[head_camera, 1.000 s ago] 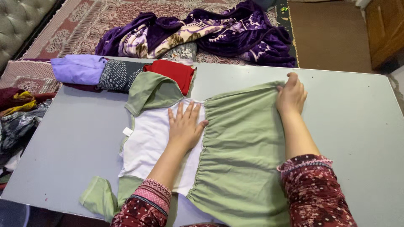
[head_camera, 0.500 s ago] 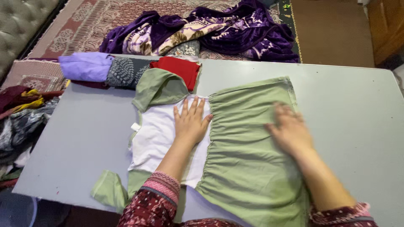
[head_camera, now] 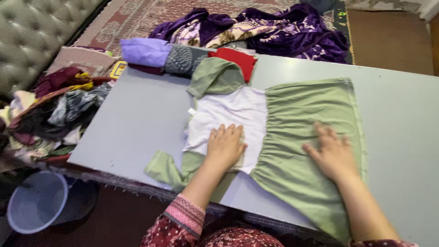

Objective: The person folds several garments one by one on a white table. They pick up a patterned short, a red short, a purple short, a green dress, and a patterned dress, smoothing and folding each into a compact shape before stacking them.

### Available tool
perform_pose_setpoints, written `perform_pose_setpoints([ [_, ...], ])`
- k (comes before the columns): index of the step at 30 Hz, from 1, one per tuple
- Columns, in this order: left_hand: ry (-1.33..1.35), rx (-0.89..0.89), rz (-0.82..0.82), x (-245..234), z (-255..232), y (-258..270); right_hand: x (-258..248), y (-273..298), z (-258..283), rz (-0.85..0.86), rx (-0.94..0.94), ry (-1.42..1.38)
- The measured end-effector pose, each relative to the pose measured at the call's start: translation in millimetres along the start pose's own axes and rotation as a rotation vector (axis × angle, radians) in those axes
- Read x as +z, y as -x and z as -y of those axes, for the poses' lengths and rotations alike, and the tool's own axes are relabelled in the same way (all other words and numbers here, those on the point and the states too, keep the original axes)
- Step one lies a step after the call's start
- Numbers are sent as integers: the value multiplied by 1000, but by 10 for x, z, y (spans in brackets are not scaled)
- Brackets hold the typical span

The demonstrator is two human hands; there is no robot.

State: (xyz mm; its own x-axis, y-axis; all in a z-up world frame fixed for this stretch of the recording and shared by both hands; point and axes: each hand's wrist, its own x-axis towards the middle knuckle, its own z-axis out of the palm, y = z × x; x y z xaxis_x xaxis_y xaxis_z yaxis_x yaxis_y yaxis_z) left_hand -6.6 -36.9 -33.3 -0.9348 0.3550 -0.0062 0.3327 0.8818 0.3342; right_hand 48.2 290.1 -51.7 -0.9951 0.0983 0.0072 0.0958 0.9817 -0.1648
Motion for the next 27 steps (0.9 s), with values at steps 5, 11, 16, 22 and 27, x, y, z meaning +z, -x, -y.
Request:
perform_pose_setpoints([
  [5, -33, -77, -58, -386, 502, 642, -170, 116, -69, 28, 348, 123],
  [11, -82, -194, -225, -560, 1328, 1139, -115, 210, 739, -210, 71, -78],
  [16, -43, -416, -47, -537, 1722, 1316, 22, 369, 1811, -272, -163, -411],
  [22, 329, -443, -289, -545, 1758, 1340, 54, 539, 2713, 8, -240, -745],
  [27, 389, 31, -689, -849, 1575, 1419, -47, 506, 2996, 149, -582, -1079],
])
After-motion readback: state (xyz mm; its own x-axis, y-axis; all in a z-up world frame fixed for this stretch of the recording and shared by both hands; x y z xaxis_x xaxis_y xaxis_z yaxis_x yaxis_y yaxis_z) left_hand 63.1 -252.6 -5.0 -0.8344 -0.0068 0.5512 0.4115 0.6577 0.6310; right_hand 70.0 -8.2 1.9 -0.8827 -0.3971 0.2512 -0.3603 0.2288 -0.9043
